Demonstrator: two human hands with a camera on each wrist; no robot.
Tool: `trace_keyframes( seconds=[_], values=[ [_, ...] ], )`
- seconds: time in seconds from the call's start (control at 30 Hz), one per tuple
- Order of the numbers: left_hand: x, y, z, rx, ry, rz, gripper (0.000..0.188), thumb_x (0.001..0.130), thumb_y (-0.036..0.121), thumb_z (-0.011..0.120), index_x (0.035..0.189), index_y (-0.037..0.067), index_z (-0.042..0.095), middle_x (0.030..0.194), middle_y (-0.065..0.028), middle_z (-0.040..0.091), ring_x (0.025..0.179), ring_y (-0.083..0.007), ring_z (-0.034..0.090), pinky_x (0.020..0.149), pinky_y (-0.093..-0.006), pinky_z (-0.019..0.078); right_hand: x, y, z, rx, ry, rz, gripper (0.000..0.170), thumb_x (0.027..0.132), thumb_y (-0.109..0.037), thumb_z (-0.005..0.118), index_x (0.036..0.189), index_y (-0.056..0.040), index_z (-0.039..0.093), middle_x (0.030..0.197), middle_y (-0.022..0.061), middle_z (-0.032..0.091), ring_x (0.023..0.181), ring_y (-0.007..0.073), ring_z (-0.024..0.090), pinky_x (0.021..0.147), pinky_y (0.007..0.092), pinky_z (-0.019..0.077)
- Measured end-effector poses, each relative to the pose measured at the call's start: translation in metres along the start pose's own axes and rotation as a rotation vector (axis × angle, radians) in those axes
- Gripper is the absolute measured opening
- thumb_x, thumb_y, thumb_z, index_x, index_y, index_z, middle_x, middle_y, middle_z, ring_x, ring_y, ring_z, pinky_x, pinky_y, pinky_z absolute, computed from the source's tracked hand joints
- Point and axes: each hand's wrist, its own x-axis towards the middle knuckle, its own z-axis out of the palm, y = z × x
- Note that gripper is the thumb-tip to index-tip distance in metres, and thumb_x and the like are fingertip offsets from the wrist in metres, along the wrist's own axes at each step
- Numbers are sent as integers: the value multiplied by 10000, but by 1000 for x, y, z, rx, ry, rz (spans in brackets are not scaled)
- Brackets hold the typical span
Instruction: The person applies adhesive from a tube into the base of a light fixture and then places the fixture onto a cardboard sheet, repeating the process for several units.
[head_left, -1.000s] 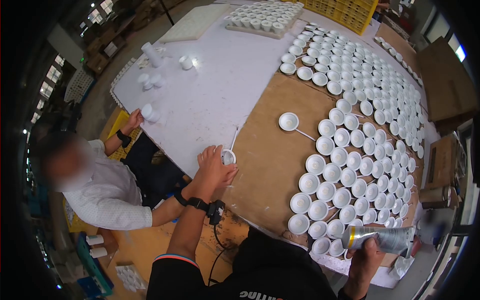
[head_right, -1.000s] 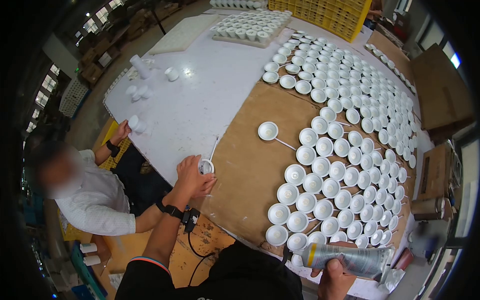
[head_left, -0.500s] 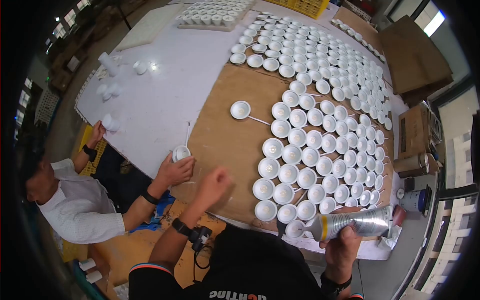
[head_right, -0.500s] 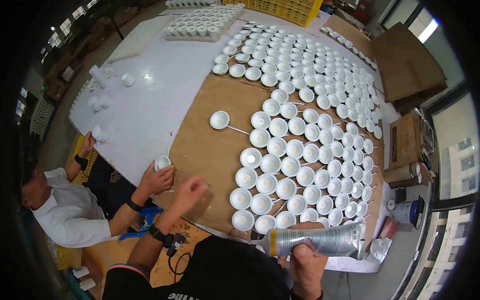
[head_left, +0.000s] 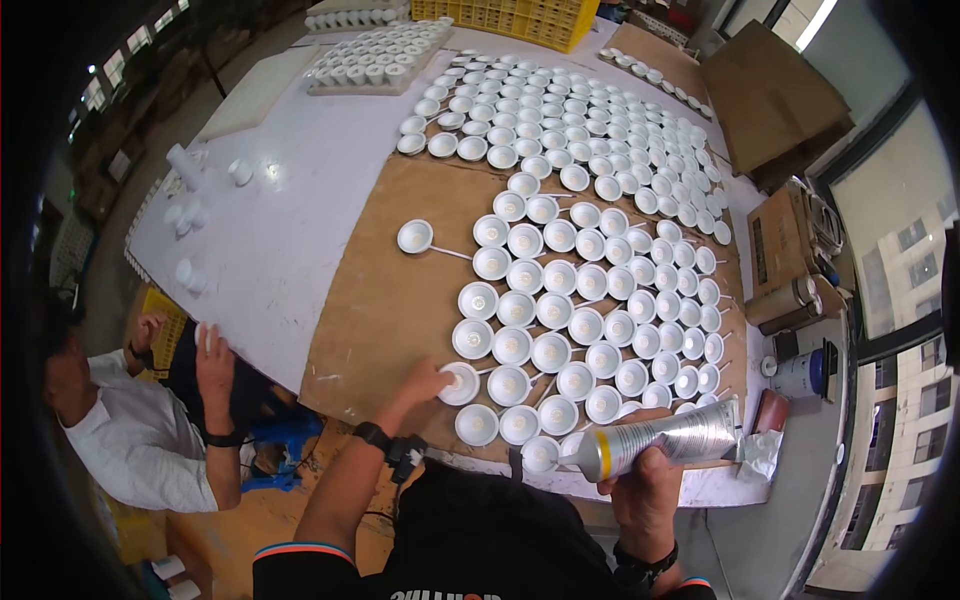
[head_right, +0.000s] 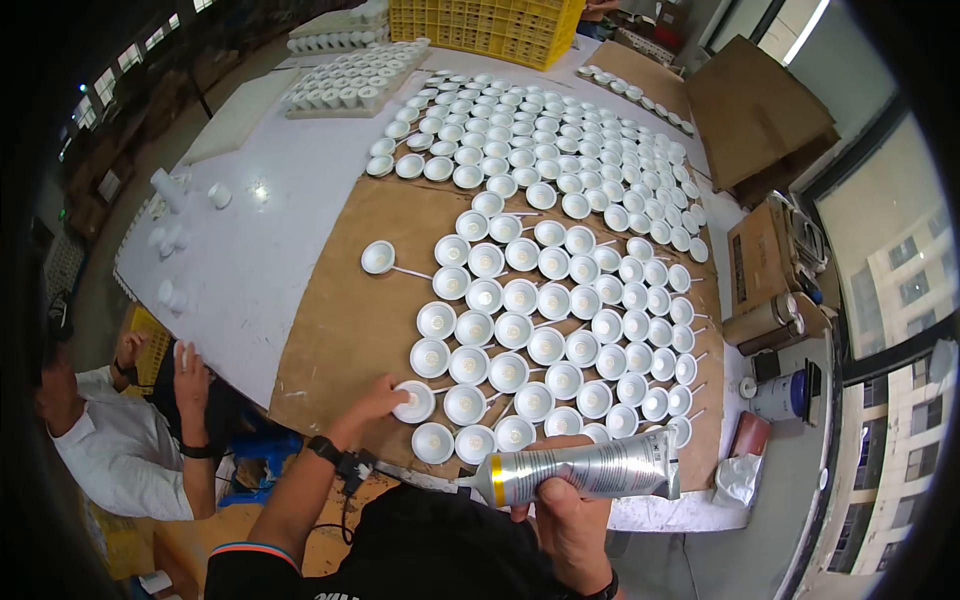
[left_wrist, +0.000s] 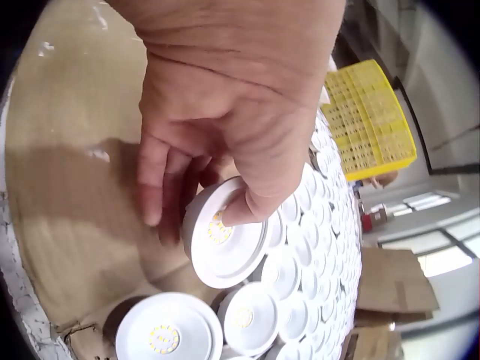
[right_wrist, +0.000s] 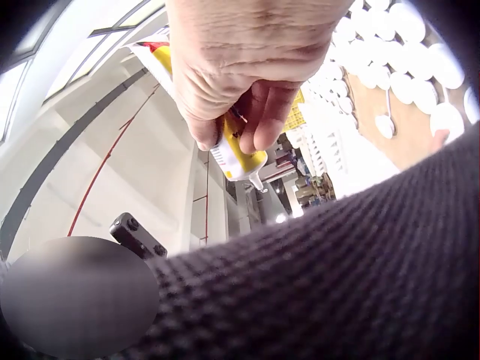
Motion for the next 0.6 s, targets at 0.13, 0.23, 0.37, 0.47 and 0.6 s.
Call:
trace_keyframes(
  seconds=[0.13, 0.23, 0.37, 0.47, 0.6],
  values=[
    [-48, -2, -45, -876, -397, -261, 363, 743, 183, 461, 1052, 0, 409, 853, -135, 554, 689, -166, 577, 578, -236, 496, -8, -7, -6, 103, 1, 25, 400, 678, -228, 631, 911, 35, 440, 712, 134, 531, 510, 170, 514, 418, 242, 424],
    [-83, -6, -47, -1268, -488, -273, 375, 762, 127, 410, 1105, -14, 354, 988, -187, 521, 765, -225, 577, 606, -275, 501, -10, -8, -8, 68, -26, -14, 394, 678, -223, 630, 910, 32, 439, 714, 130, 528, 525, 170, 518, 437, 248, 430],
    [-137, 43, -41, -1477, -388, -106, 389, 747, 76, 395, 1122, -5, 331, 1025, -212, 494, 845, -246, 557, 630, -296, 494, -10, -12, 0, 8, -38, -52, 390, 680, -224, 631, 901, 34, 439, 747, 138, 531, 525, 168, 519, 441, 249, 436],
    [-162, 85, -45, -1458, -444, 95, 442, 747, 87, 418, 1163, 0, 299, 1092, -193, 453, 934, -251, 512, 695, -331, 473, -8, -8, 1, -91, -86, -97, 427, 677, -281, 634, 898, 25, 435, 764, 123, 516, 521, 160, 516, 404, 233, 426],
    [-176, 120, -52, -1636, -599, 239, 463, 798, 170, 386, 1210, 7, 253, 1156, -162, 403, 1023, -243, 444, 796, -369, 416, -8, -9, 9, -249, -151, -179, 482, 666, -349, 642, 899, 18, 433, 774, 105, 493, 519, 151, 512, 364, 215, 413]
  ],
)
